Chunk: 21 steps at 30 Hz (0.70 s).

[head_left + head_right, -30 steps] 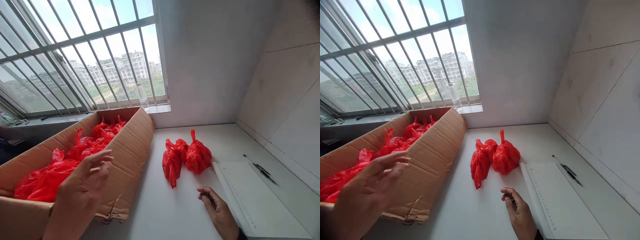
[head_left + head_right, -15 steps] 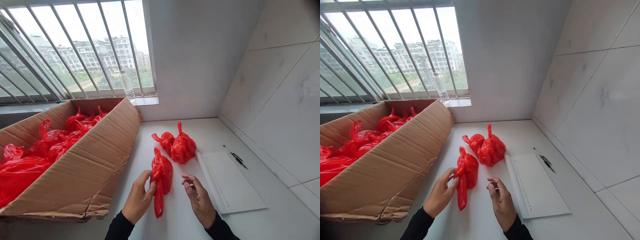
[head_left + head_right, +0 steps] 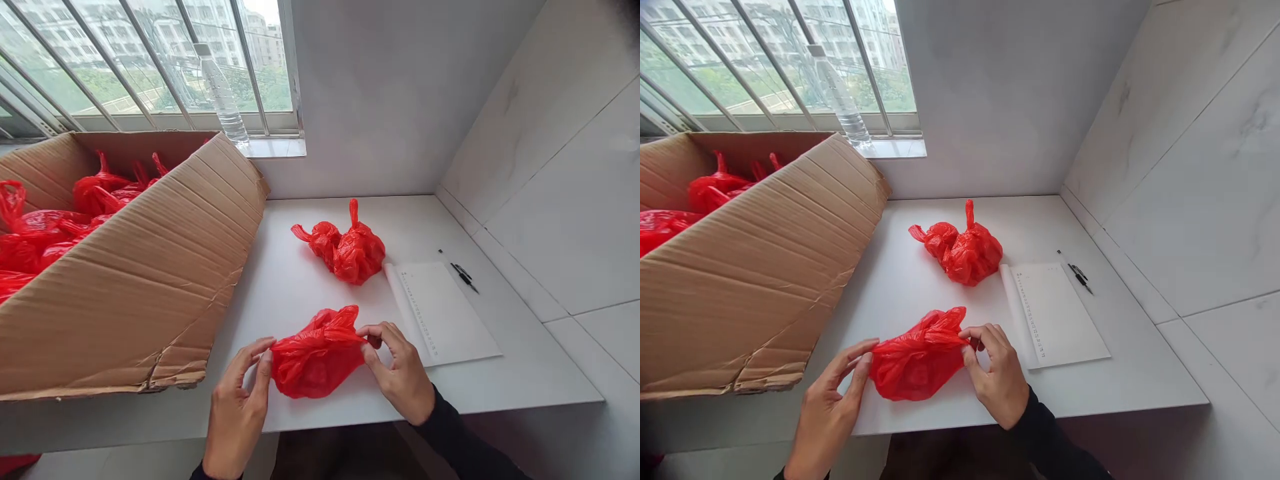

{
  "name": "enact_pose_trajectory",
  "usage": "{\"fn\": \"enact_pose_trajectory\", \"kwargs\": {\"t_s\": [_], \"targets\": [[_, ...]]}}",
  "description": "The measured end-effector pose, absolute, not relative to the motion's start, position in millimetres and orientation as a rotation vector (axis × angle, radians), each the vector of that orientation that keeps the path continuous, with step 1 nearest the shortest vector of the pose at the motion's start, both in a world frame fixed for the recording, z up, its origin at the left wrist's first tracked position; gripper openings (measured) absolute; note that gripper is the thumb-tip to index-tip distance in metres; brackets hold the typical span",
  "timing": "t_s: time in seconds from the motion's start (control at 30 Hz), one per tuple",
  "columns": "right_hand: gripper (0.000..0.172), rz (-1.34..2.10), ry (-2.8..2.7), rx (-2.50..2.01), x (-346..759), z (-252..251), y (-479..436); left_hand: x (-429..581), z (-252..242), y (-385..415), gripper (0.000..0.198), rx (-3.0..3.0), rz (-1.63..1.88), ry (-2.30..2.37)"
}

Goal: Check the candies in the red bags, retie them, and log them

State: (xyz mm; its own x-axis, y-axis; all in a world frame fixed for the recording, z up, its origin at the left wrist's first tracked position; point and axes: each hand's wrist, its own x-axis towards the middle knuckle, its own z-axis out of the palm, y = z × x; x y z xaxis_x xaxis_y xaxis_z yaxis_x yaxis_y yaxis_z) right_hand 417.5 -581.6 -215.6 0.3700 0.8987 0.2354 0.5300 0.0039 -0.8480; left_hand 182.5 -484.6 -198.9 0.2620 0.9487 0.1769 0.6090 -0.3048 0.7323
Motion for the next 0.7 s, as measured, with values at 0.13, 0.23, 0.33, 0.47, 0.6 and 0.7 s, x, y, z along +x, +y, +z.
{"fn": "enact_pose_trajectory", "kwargs": {"t_s": [0.13, 0.23, 0.33, 0.47, 0.6, 0.7], "targets": [[0.023, 0.542, -1.356, -1.690, 410.4, -204.4, -583.4, 205.0, -193.3, -491.6, 0.042, 2.363, 0.866, 1.078], [0.019, 0.609, -1.344, -1.709, 413.2, -200.2, -584.7, 206.7, -188.4, -487.2, 0.013, 2.378, 0.925, 1.058], [0.022, 0.625, -1.142, -1.761, 425.0, -201.1, -590.9, 196.0, -181.5, -481.6, 0.014, 2.108, 1.034, 1.424], [0.025, 0.644, -1.133, -1.743, 429.3, -200.0, -594.7, 205.3, -177.8, -487.8, 0.031, 2.260, 0.924, 1.224], [0.028, 0.674, -1.216, -1.702, 425.7, -194.5, -594.5, 228.4, -184.0, -491.6, 0.015, 2.514, 0.786, 0.905], [0.032, 0.731, -1.093, -1.708, 434.0, -194.7, -599.5, 224.2, -184.8, -485.6, 0.011, 2.372, 0.880, 1.046]]}}
